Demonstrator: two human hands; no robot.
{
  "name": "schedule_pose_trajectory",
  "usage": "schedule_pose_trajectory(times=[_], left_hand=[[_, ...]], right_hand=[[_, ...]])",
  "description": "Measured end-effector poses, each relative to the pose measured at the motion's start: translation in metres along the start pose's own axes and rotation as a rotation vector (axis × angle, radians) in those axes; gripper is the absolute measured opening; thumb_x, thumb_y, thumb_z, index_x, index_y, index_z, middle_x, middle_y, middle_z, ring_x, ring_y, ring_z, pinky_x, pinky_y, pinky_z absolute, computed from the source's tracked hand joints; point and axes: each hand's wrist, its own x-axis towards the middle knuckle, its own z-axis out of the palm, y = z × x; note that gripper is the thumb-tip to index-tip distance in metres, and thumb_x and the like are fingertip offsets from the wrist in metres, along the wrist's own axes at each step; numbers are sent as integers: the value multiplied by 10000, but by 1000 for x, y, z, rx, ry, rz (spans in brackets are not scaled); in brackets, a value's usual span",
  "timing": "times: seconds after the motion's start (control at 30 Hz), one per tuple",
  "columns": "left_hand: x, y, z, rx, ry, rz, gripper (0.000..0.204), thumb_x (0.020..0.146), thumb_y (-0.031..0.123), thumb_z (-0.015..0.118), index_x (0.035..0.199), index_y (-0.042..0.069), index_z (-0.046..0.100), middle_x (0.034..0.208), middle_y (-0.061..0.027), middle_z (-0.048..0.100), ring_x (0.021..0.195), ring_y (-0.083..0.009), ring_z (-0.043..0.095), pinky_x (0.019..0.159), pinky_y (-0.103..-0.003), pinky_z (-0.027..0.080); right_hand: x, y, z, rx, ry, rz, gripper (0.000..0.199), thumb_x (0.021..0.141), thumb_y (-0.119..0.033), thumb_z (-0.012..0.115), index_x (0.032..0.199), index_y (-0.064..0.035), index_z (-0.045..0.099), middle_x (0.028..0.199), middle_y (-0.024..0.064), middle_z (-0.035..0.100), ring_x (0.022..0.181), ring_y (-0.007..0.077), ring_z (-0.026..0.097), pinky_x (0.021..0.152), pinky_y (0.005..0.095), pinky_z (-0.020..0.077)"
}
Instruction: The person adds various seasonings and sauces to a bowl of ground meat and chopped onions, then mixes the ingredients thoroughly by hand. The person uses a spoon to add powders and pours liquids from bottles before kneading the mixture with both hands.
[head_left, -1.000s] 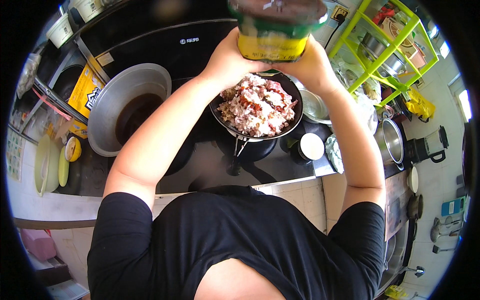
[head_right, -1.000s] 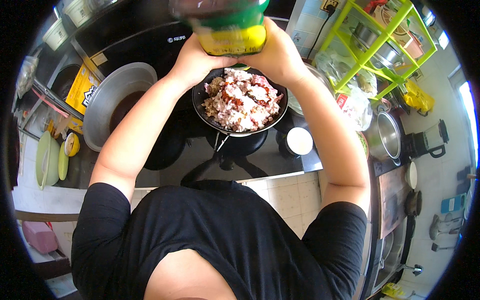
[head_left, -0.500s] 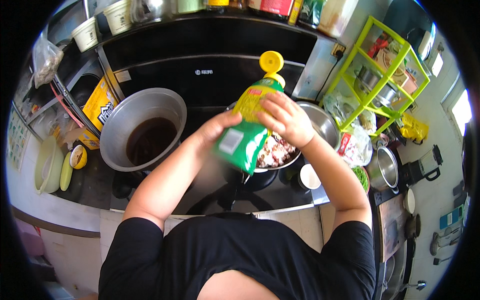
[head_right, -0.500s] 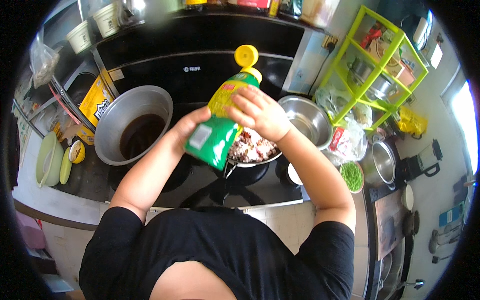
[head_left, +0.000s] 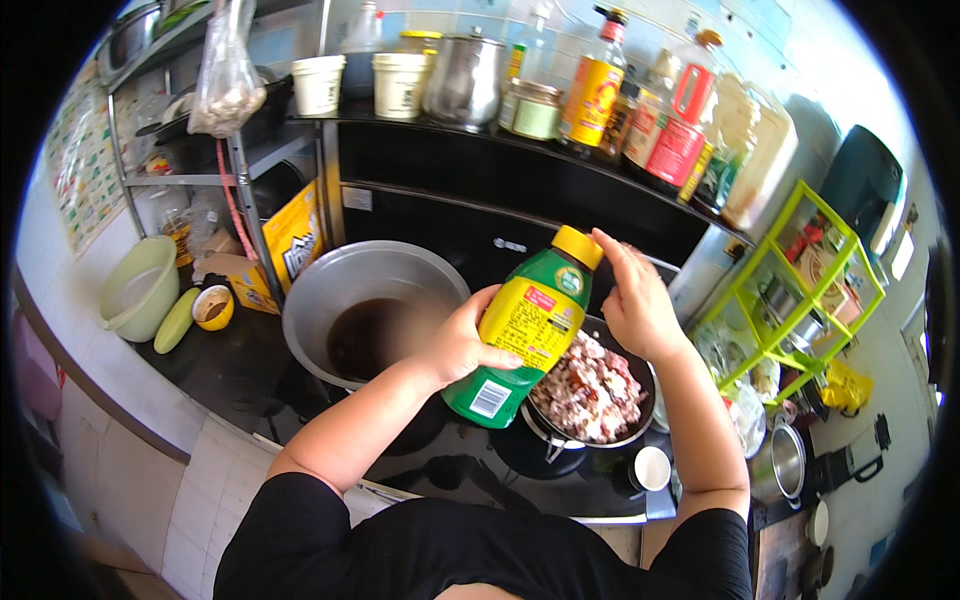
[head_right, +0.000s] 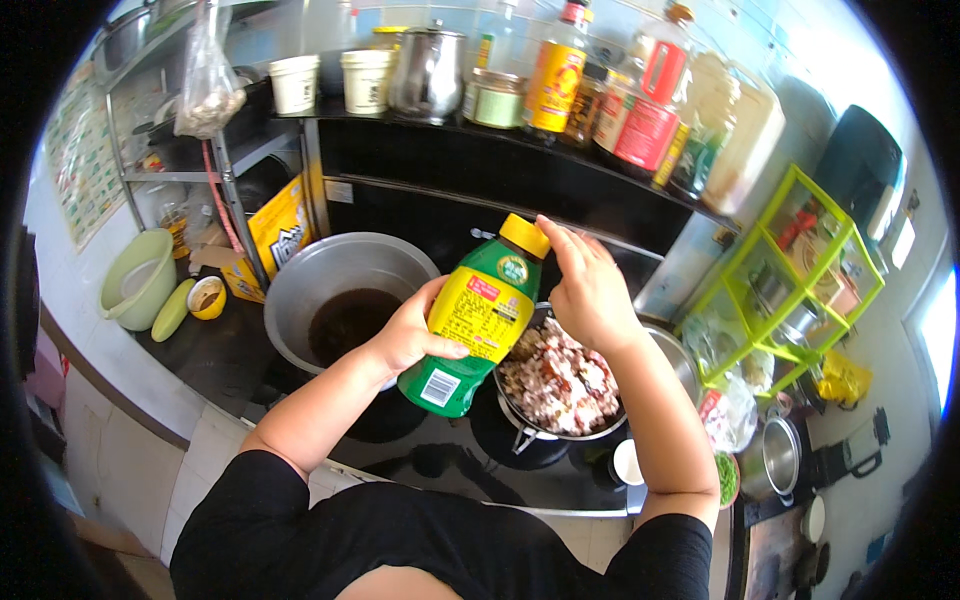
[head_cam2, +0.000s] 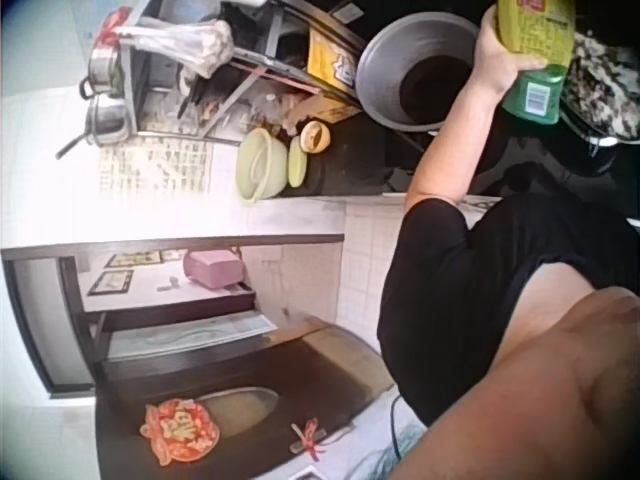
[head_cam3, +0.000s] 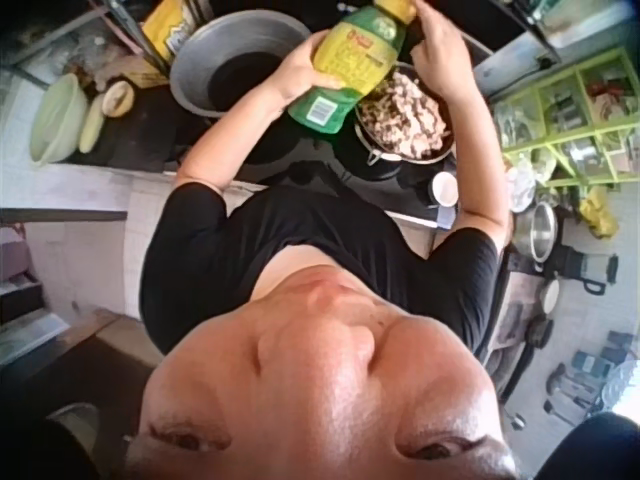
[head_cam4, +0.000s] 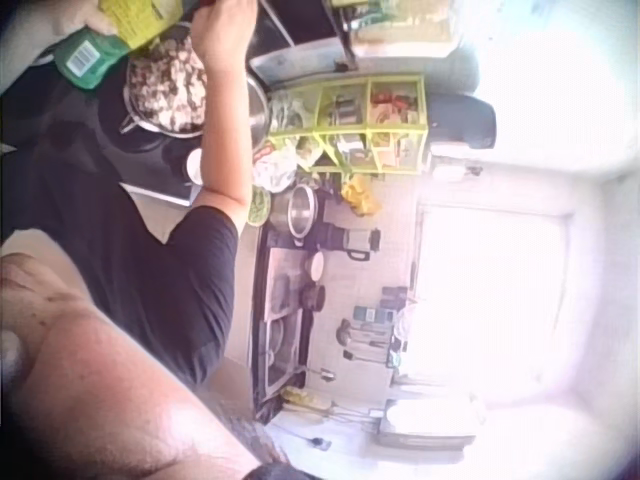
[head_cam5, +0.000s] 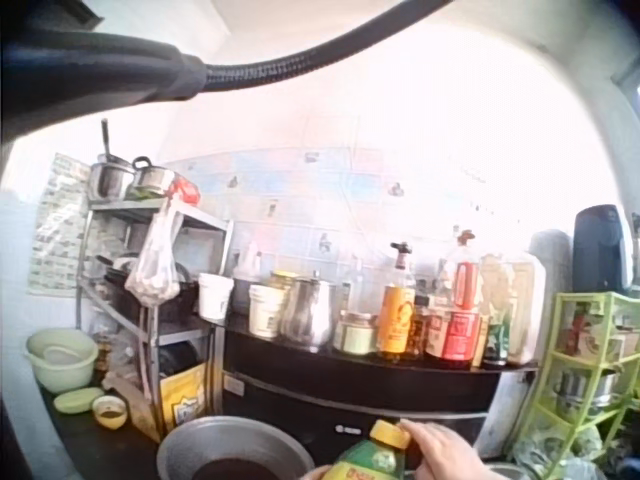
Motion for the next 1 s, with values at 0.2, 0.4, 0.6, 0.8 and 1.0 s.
schedule_pose_trajectory(times=[0.2,0.4,0.6,0.8,1.0], left_hand=[[-22,53,-49,-98,115,260,830,555,-47,731,1273,72,331,1170,-89,496,1083,-239,502,932,-396,417],[23,152,-123,149,555,805,786,609,-45,726,1272,29,310,1126,-111,509,1011,-216,538,868,-339,457],[115,216,-241,968,995,1021,816,613,253,771,1265,40,330,1101,-172,568,1002,-315,566,853,-380,435],[167,207,-261,960,1079,869,811,625,245,774,1268,29,329,1147,-176,538,1038,-298,544,874,-368,414],[205,199,-281,1016,1046,874,795,675,319,737,1275,-6,330,1187,-200,503,1097,-325,498,907,-368,397]], right_hand=[[38,-25,23,1118,268,276,598,775,34,410,1347,-89,287,1320,126,407,1215,227,390,965,354,333],[18,-33,67,1114,194,515,455,802,8,438,1254,-37,411,1235,128,488,1109,212,485,859,322,426],[6,-60,69,1196,79,638,350,834,17,433,1179,-27,468,1133,96,556,1021,164,530,833,289,435],[-19,-60,69,1160,94,696,318,848,27,428,1159,-11,478,1087,106,579,991,154,543,811,273,447],[-21,-55,65,1106,132,791,323,845,31,413,1161,-2,472,1079,109,579,971,151,544,808,258,438]])
